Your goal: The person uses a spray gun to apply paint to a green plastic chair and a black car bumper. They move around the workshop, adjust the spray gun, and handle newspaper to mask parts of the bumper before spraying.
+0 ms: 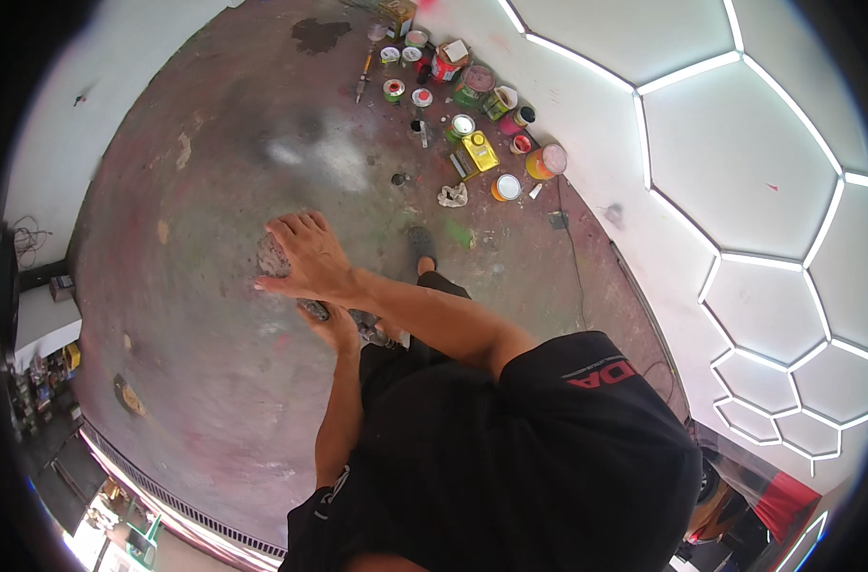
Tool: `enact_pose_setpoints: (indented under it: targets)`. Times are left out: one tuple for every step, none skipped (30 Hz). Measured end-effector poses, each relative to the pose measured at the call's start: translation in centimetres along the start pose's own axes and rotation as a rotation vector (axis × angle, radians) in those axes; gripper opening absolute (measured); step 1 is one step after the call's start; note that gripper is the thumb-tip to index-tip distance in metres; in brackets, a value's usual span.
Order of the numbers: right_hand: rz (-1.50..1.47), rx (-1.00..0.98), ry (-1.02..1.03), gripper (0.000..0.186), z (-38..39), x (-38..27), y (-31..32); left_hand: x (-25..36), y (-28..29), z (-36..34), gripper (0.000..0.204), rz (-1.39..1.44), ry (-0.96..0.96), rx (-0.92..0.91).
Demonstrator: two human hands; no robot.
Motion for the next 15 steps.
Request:
enact_pose_setpoints:
  targets:
    - [0.017,-0.014,0.012,0.077,0.2,1.1,0.3,-0.6,-0.5,0.0,0.046,0.096,0.153,-0.091]
    - [-0.016,0.022,0.037,0.075,0.2,2.2,0.6,-0.6,-1.2,-0.3,0.047,0.194,0.307,-0.172]
    - [-0.048,0.057,0.063,0.072,0.4,3.4,1.1,-0.1,-2.4,-0.4,0.044,0.233,0.316,-0.171]
    - [-0.079,0.091,0.087,0.070,0.4,4.8,1.8,0.2,-3.8,-0.3,0.041,0.273,0.328,-0.170]
    - [-0.099,0.084,0.103,0.069,0.3,6.0,2.0,0.9,-4.8,-0.4,0.039,0.311,0.341,-0.156]
    - [-0.119,0.076,0.117,0.069,0.1,7.5,2.3,1.2,-5.8,-0.8,0.037,0.306,0.354,-0.182]
    - [-0.139,0.068,0.130,0.068,-0.1,9.1,2.8,1.5,-6.9,-1.3,0.036,0.301,0.369,-0.208]
    - [-0.170,0.031,0.167,0.068,-0.6,10.4,3.1,1.4,-7.6,-1.8,0.034,0.301,0.380,-0.205]
    - [-0.201,-0.002,0.197,0.068,-1.0,11.7,3.5,0.3,-8.5,-2.4,0.033,0.268,0.406,-0.221]
    - [-0.233,-0.035,0.226,0.067,-1.4,13.2,4.2,-1.1,-9.6,-3.0,0.032,0.235,0.435,-0.237]
    - [-0.369,0.002,0.121,0.064,-1.7,14.6,5.9,-2.2,-10.1,-3.4,0.031,0.200,0.467,-0.243]
    - [-0.503,0.038,0.019,0.061,-2.1,16.5,7.5,-1.7,-10.9,-4.0,0.027,0.149,0.444,-0.196]
    - [-0.752,0.287,-0.151,0.059,-2.0,19.0,8.3,-0.5,-12.7,-4.6,0.023,0.100,0.418,-0.156]
    - [-0.998,0.524,-0.338,0.057,-1.4,21.5,8.6,-0.2,-14.0,-5.1,0.020,0.054,0.395,-0.105]
    - [-0.942,0.576,-0.379,0.054,-0.3,25.3,9.7,-1.5,-14.8,-5.8,0.021,0.121,0.355,-0.047]
Point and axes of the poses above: each hand's wrist, its own z-axis away from the middle knuckle, its own y-axis out of the back of the hand, x = y × z, the point moved 3 cm from there along -z, towards the middle knuckle, and after that the axes turned 15 degrees about y, right-handed, at the moved point
